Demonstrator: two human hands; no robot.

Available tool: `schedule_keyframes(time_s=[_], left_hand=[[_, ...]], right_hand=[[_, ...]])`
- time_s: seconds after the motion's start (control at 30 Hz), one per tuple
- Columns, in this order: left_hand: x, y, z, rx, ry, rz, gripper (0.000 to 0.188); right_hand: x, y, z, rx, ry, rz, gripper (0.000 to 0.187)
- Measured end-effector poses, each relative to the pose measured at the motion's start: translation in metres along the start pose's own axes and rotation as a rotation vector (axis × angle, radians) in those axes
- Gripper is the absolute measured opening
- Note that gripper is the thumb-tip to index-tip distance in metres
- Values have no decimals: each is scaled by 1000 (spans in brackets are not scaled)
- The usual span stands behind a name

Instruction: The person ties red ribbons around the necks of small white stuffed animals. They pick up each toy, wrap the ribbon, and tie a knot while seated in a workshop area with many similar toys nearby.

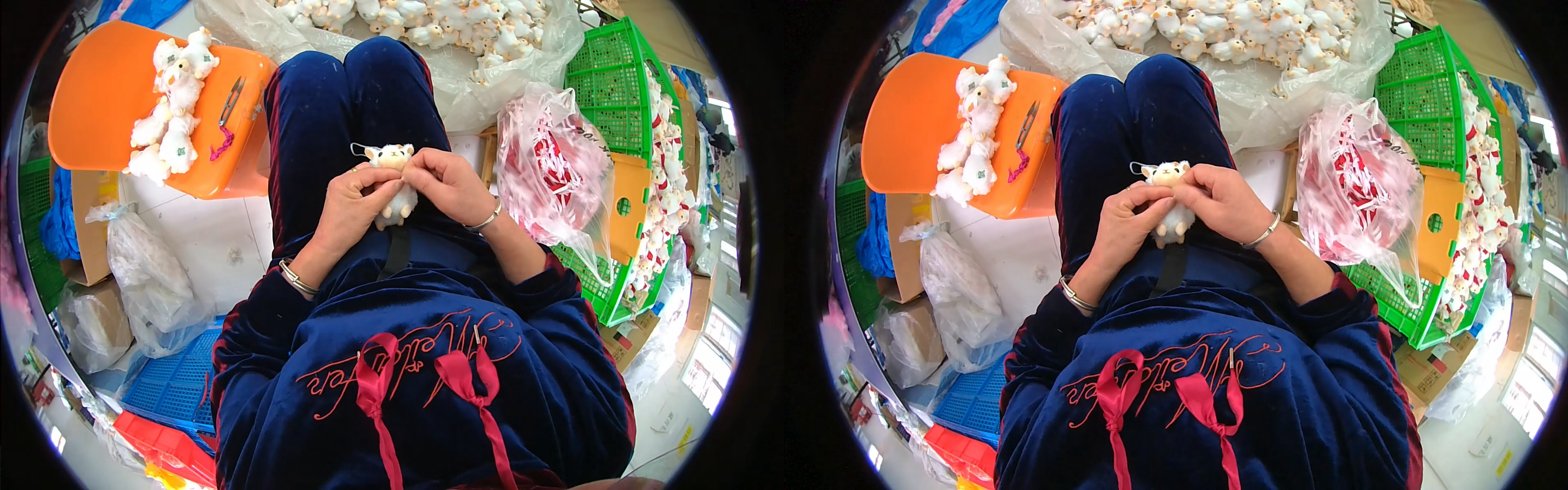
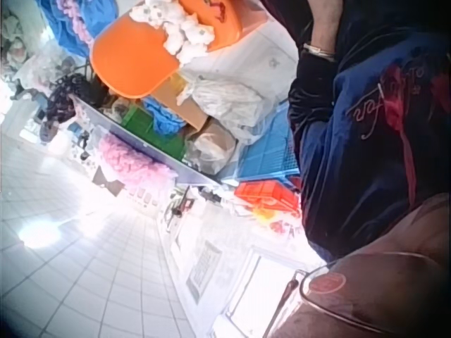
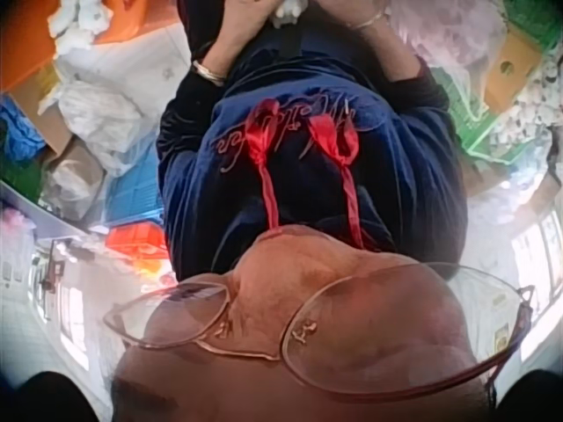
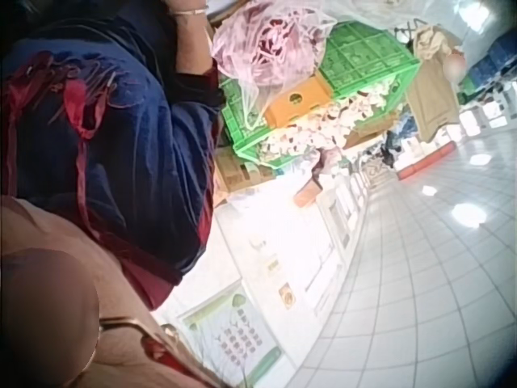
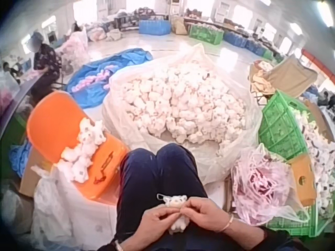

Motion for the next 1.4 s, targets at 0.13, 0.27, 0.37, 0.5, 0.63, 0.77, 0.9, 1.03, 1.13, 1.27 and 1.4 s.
schedule_keyframes(time_s=[0.13, 0.27, 0.37, 0.5, 0.63, 0.77, 0.9, 1.03, 1.13, 1.27, 1.4], left_hand=[[1, 0, 0, -4, 1, -2, 18], [2, 0, 0, 14, -19, -7, 19], [3, -1, 1, 46, 14, -20, 19], [2, 0, 2, 9, 5, 8, 17], [4, -1, 2, 5, 87, -1, 18], [4, -1, -3, 7, 20, -6, 17], [6, 0, -4, 0, 43, -30, 15], [5, 0, -3, -16, 8, -34, 13], [7, -1, 2, -30, 74, -22, 12], [8, -1, 7, -17, 62, -15, 11], [8, -1, 2, -52, 125, 26, 10]], right_hand=[[0, 1, 9, -43, 134, 14, 14], [-1, 1, 2, -89, 76, -13, 10], [-2, 1, 3, -124, -6, -33, 14], [0, 1, 4, -83, -18, -63, 14], [-1, 2, 2, -31, -42, -77, 15], [-2, 2, -2, -47, -83, -72, 15], [-5, 3, -6, -12, -155, -106, 14], [-23, 1, -2, 15, -473, -195, 17], [-34, 1, 0, 78, -623, -164, 19], [-77, 5, -1, -131, 8, -369, 23], [-81, 12, 32, -292, 306, -505, 24]])
Point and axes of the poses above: each hand's wrist, its own y-axis away from the middle knuckle, its own x-axis out of the palm, z = x × y, the point moved 4 cm from there along -y, towards the middle knuckle, and after that the axes turned 15 degrees about -y, right-handed, at the moved point
